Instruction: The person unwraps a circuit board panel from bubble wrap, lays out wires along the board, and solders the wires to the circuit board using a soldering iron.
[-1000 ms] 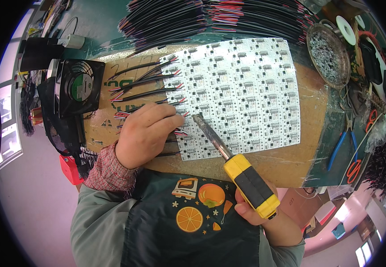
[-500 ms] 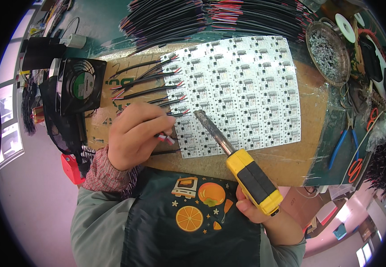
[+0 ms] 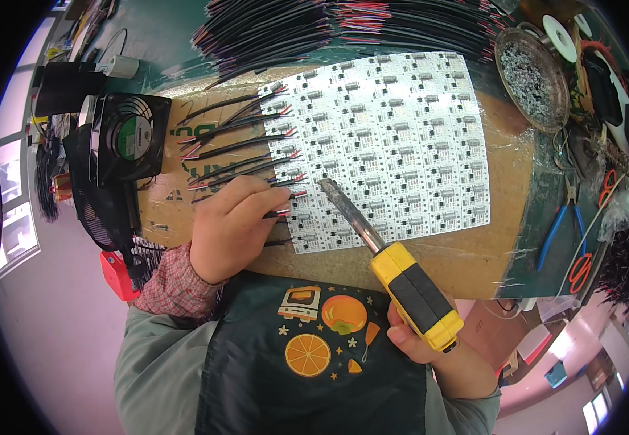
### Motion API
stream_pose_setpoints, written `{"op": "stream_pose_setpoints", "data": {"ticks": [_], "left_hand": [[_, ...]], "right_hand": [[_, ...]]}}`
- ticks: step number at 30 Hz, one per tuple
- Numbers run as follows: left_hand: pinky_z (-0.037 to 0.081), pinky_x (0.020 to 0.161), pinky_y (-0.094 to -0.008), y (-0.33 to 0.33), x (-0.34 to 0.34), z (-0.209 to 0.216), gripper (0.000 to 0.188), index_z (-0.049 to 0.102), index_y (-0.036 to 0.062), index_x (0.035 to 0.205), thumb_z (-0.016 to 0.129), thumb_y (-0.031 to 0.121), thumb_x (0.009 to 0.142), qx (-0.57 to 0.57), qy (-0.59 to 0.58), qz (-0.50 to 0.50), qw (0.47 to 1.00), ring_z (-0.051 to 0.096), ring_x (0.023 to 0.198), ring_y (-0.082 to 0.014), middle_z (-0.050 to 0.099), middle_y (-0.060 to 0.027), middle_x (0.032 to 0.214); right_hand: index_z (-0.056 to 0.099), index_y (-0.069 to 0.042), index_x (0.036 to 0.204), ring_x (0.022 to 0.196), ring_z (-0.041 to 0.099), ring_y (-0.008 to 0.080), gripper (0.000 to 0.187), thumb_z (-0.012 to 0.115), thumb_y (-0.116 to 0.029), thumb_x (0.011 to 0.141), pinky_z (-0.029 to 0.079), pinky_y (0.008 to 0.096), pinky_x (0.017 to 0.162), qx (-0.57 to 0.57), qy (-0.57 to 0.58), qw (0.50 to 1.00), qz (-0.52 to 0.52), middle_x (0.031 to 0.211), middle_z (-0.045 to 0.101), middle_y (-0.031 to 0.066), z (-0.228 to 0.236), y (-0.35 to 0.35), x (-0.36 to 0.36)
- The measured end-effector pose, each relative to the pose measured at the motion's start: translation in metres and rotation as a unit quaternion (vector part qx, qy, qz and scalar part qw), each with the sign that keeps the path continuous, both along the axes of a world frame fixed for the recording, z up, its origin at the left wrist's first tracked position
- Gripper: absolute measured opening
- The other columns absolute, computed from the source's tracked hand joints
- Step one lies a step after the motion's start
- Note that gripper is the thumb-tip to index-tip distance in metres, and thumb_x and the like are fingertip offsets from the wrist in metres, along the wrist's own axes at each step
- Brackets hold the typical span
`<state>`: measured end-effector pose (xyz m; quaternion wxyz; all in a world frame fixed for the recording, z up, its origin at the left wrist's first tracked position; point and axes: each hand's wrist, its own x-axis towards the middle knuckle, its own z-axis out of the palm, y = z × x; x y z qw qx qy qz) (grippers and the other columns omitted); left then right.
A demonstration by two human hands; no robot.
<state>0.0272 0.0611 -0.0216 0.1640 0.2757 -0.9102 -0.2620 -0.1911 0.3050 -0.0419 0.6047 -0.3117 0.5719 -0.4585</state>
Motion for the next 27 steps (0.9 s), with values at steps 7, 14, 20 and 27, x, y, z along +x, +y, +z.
{"op": "stream_pose_setpoints", "data": {"ticks": [7,14,20,27], "left_hand": [[0.052,0.059,-0.0333,0.004,-0.001,-0.007,0.041,0.068,0.0075,0.103,0.070,-0.001,0.063,-0.017,-0.007,-0.059,0.998,0.063,0.071,-0.0240,0.061,-0.0067,0.085],[0.051,0.056,-0.0326,0.009,-0.001,-0.014,0.040,0.067,0.0092,0.101,0.070,0.001,0.062,-0.058,-0.011,-0.045,0.997,0.060,0.067,-0.0210,0.056,-0.0034,0.079],[0.050,0.057,-0.0320,0.010,-0.002,-0.015,0.041,0.066,0.0099,0.100,0.073,0.003,0.060,-0.078,-0.019,-0.039,0.996,0.060,0.067,-0.0200,0.055,-0.0026,0.078],[0.050,0.057,-0.0316,0.010,-0.002,-0.015,0.041,0.066,0.0095,0.100,0.073,0.004,0.060,-0.067,-0.017,-0.040,0.997,0.060,0.067,-0.0196,0.055,-0.0022,0.078]], "right_hand": [[0.058,-0.011,0.074,0.061,0.058,0.0237,0.029,0.073,-0.036,0.077,0.043,0.0334,0.053,0.011,0.102,0.994,0.044,0.071,0.057,0.0046,0.013,-0.006,-0.006],[0.058,-0.012,0.073,0.063,0.058,0.0258,0.034,0.070,-0.043,0.079,0.043,0.0349,0.055,0.030,0.100,0.992,0.076,0.073,0.057,0.0053,0.018,-0.010,-0.007],[0.058,-0.012,0.073,0.064,0.059,0.0280,0.034,0.069,-0.042,0.081,0.044,0.0357,0.056,-0.008,0.117,0.991,0.068,0.074,0.057,0.0071,0.015,-0.012,-0.004],[0.058,-0.012,0.073,0.064,0.059,0.0278,0.031,0.068,-0.039,0.082,0.044,0.0367,0.055,-0.027,0.144,0.987,0.063,0.074,0.058,0.0070,0.012,-0.010,-0.002]]}}
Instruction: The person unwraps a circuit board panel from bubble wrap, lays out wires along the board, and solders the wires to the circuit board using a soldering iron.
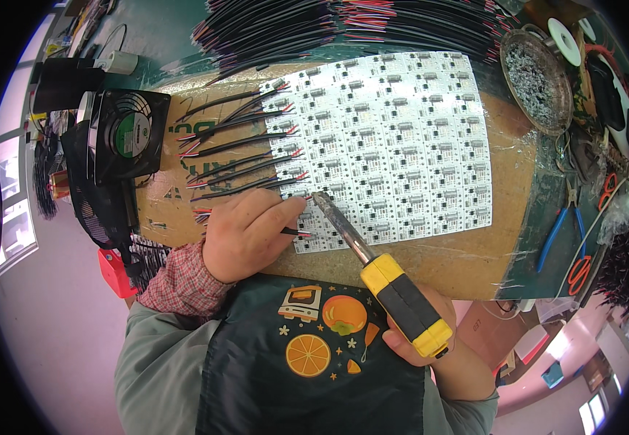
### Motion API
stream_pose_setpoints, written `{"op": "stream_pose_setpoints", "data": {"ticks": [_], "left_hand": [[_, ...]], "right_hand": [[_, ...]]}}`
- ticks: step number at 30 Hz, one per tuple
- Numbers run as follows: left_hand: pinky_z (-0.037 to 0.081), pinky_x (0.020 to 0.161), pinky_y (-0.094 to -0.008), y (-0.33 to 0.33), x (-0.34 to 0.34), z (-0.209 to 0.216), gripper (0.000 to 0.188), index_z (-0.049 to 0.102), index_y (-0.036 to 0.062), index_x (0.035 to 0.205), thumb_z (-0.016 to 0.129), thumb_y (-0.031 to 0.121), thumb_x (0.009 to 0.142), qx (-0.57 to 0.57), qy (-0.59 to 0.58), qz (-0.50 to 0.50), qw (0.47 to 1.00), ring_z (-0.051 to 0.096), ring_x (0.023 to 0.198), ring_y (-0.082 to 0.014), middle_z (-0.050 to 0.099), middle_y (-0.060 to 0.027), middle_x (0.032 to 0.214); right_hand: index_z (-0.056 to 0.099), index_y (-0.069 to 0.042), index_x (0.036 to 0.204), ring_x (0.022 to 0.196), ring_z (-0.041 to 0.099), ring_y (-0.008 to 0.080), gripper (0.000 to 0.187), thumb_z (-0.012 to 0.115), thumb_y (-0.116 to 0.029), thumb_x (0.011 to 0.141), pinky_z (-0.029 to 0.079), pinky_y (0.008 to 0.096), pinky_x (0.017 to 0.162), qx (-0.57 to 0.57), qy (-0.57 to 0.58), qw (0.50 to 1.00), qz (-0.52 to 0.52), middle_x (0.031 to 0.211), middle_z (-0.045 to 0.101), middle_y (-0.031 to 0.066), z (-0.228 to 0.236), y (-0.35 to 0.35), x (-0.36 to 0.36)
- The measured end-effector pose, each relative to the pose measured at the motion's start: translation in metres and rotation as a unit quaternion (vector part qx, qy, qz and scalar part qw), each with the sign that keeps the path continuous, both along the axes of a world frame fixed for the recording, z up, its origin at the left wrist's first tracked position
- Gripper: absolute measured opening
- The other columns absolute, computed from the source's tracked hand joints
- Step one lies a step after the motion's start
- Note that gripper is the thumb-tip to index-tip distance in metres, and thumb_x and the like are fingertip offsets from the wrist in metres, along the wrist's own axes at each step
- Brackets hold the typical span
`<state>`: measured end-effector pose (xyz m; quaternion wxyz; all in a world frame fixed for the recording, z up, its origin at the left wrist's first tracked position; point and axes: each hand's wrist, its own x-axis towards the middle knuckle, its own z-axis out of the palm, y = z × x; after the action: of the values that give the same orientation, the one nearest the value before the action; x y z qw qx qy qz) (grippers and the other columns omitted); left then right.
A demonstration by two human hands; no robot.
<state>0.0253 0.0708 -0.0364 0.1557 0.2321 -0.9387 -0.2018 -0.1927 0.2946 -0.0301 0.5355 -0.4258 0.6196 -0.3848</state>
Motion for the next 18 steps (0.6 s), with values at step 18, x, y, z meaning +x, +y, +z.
{"op": "stream_pose_setpoints", "data": {"ticks": [18], "left_hand": [[0.049,0.057,-0.0313,-0.0009,-0.0011,-0.0005,0.041,0.066,0.0077,0.100,0.072,0.003,0.059,0.001,0.000,-0.007,1.000,0.060,0.068,-0.0199,0.054,-0.0026,0.078]], "right_hand": [[0.057,-0.012,0.073,0.062,0.056,0.0257,0.033,0.072,-0.041,0.078,0.041,0.0350,0.055,0.044,-0.056,0.997,-0.001,0.071,0.057,0.0044,0.0009,0.0055,-0.0065]]}}
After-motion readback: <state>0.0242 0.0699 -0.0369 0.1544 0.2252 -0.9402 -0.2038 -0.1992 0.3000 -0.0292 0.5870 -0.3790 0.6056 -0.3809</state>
